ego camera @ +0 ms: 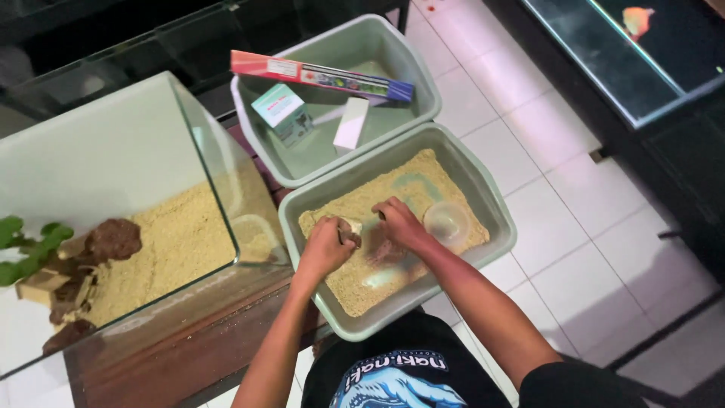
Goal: Arranging sand, rocks, and an artificial plant inside a glass aquarium tank to set up a habitat.
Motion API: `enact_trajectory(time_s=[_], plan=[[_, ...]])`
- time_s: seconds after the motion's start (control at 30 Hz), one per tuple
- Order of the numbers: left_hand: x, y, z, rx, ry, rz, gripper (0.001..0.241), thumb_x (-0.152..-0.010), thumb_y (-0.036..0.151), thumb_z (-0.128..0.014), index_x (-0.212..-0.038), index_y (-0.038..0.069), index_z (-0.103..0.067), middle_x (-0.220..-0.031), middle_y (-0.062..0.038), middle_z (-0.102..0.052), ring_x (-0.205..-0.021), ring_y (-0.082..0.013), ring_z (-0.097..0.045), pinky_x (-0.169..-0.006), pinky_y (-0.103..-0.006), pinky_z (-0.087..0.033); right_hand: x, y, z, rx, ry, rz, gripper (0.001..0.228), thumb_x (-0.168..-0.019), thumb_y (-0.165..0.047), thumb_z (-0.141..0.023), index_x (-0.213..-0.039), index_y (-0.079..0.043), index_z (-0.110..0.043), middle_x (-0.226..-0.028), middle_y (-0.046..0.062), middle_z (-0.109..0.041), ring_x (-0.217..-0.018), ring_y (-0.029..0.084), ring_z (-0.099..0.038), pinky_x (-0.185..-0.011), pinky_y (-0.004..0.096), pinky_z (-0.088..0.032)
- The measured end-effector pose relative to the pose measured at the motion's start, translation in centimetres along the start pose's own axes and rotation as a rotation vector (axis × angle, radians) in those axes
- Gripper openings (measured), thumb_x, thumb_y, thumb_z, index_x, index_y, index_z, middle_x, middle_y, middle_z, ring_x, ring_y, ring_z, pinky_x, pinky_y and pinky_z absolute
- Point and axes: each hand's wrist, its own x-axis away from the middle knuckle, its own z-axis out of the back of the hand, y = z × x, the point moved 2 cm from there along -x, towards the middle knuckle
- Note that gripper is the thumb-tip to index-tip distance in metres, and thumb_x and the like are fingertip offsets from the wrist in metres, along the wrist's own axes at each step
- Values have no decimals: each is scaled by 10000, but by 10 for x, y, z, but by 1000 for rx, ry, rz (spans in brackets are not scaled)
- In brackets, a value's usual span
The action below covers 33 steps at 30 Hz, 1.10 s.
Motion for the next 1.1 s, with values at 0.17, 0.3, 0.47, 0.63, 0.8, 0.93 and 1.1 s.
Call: enact_trajectory(time_s=[0.17, 0.3, 0.47, 0.63, 0.8, 0.93, 1.1], plan=[[8, 8, 5, 124, 86, 7, 247, -843, 118, -787, -1087, 97, -759, -1176, -167, -619, -1219, -502, -697, -1067, -572, -586, -20, 22, -10, 96, 79, 63, 225, -974, -166, -743, -1180, -93, -687, -1190, 154, -573, -1203, 440, -680, -1024, 513, -612], [8, -11, -11, 312, 214, -73, 264, -847, 91, -811, -1083, 85, -693, -1092, -139, -583, -1103, -448, -718, -967, -513, -607, -19, 33, -3, 81, 93, 107, 410, -894, -164, -801, -1267, -134, -634, -1127, 170, -654, -1147, 465, -735, -977, 542, -616], [9, -8, -12, 350, 295, -231, 616, -804, -78, -784, -1372, 125, -662, -1187, -178, -605, -1194, -502, -668, -1057, -569, -568, -8, 11, 22, -35, 65, 24, 282, -917, -255, -811, -1178, -149, -810, -1029, 168, -653, -1085, 433, -727, -964, 511, -595], [2, 4, -16, 350, 262, -297, 750, -788, -186, -681, -1460, 146, -665, -1253, -155, -594, -1258, -465, -677, -1106, -553, -567, 24, -29, 41, -717, -32, -123, 400, -1031, -14, -596, -1417, 17, -700, -1226, 329, -773, -933, 329, -815, -655, 385, -652], [-13, 37, -11, 332, 305, -308, 614, -859, -28, -729, -1370, 312, -735, -1159, -30, -557, -1162, -347, -706, -1058, -493, -580, 37, -57, 56, -1125, 22, 28, 457, -1019, -39, -528, -1459, 4, -642, -911, 184, -726, -734, 255, -773, -495, 303, -540], [-6, 71, 20, 390, 350, -434, 572, -863, -44, -735, -1333, 282, -753, -1092, -27, -528, -1095, -321, -709, -1017, -433, -587, 31, -74, 84, -1062, 140, 112, 409, -1087, -163, -548, -1434, 3, -687, -760, 170, -683, -560, 233, -704, -425, 299, -494], [26, 118, 79, 409, 444, -637, 705, -750, -51, -685, -1402, 216, -716, -1136, -77, -510, -1131, -320, -666, -1071, -460, -581, 69, -162, 150, -800, 396, 290, 331, -1082, -133, -622, -1355, -36, -780, -936, 118, -719, -734, 172, -669, -630, 304, -571]])
